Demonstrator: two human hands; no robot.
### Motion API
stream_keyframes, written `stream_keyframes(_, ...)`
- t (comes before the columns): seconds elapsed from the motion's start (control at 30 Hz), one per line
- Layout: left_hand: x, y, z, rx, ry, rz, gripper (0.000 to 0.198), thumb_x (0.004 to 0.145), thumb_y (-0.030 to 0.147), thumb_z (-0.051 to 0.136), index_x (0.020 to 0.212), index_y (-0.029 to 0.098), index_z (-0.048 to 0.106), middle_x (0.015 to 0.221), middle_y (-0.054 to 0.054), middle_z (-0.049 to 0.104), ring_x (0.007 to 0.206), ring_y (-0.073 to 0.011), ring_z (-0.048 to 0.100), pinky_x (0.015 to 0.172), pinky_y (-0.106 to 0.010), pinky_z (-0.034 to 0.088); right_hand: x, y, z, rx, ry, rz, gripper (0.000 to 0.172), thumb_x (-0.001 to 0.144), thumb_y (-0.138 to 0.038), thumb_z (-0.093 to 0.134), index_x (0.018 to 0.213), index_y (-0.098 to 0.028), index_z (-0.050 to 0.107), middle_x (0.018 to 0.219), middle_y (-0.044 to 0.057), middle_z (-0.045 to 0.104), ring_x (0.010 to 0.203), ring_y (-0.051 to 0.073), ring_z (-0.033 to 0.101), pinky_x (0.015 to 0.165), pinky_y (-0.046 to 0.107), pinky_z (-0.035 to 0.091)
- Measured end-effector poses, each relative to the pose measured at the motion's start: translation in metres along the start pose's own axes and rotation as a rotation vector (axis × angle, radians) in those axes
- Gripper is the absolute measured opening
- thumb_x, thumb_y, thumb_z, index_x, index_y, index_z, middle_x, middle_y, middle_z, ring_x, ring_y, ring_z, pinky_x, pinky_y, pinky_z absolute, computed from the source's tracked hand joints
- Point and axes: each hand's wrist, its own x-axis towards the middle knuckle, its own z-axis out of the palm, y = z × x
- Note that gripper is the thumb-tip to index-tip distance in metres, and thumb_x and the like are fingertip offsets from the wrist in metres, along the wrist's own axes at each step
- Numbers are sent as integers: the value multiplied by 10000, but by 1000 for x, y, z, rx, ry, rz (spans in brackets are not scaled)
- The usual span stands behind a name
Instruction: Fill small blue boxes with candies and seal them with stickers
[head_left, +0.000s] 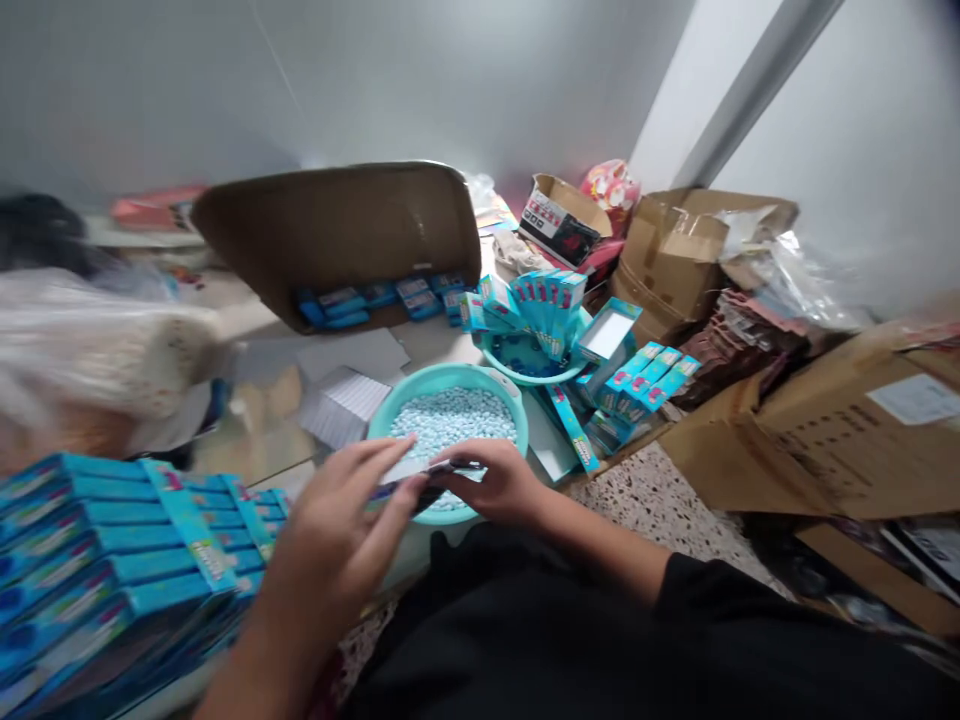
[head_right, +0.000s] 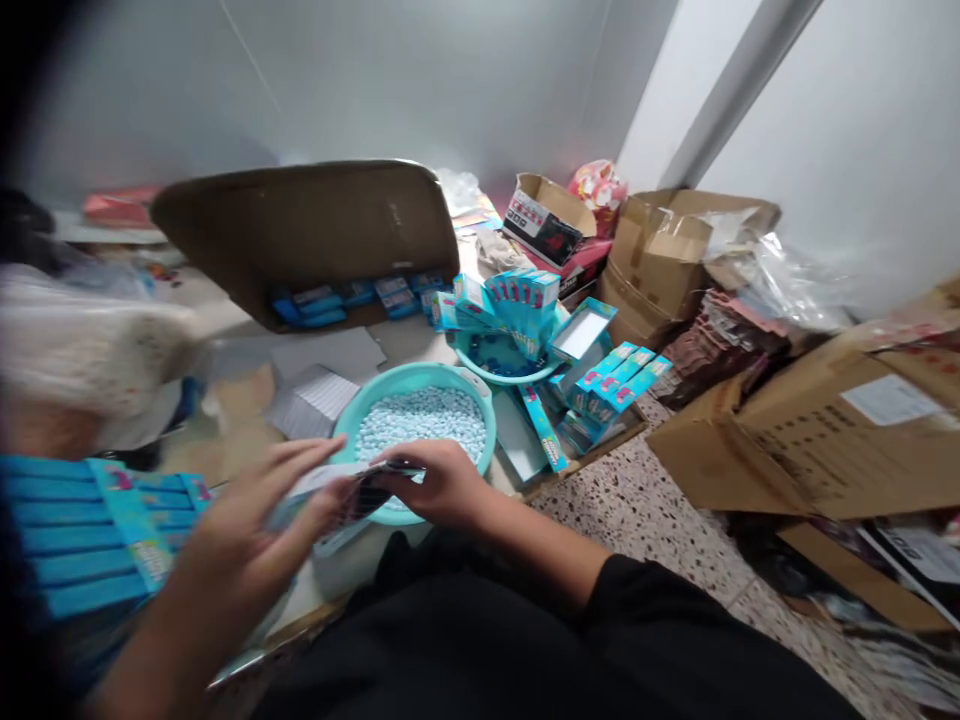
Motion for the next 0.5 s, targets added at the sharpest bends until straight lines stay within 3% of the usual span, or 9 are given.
stream_keyframes(0.17, 5, -7, 13, 23, -30, 162, 270, 941, 198, 540, 1191, 182, 642, 1063, -74, 701, 953, -191, 662, 819, -317, 537, 5, -11, 2, 1, 0, 2, 184, 894, -272, 627, 803, -138, 713, 680, 15, 655, 597, 101, 541, 596, 201, 445)
stream_keyframes(0.4, 2, -6, 18, 157, 205, 201, 284, 874, 124, 629, 1153, 173, 649, 1072, -90, 735, 971, -223, 683, 866, -365, 531, 11, -15, 11, 229, 79, 189, 202, 846, -337, 705, 825, -140, 744, 714, 22, 691, 641, 139, 603, 622, 242, 493)
stream_keyframes(0.5, -1, -2, 23, 159, 240, 189, 296, 863, 109, 638, 1147, 191, 647, 1109, -93, 725, 1022, -223, 672, 888, -374, 534, 11, -12, 17, 404, 98, 292, 252, 818, -397, 730, 804, -145, 737, 715, 21, 671, 686, 163, 625, 655, 273, 535)
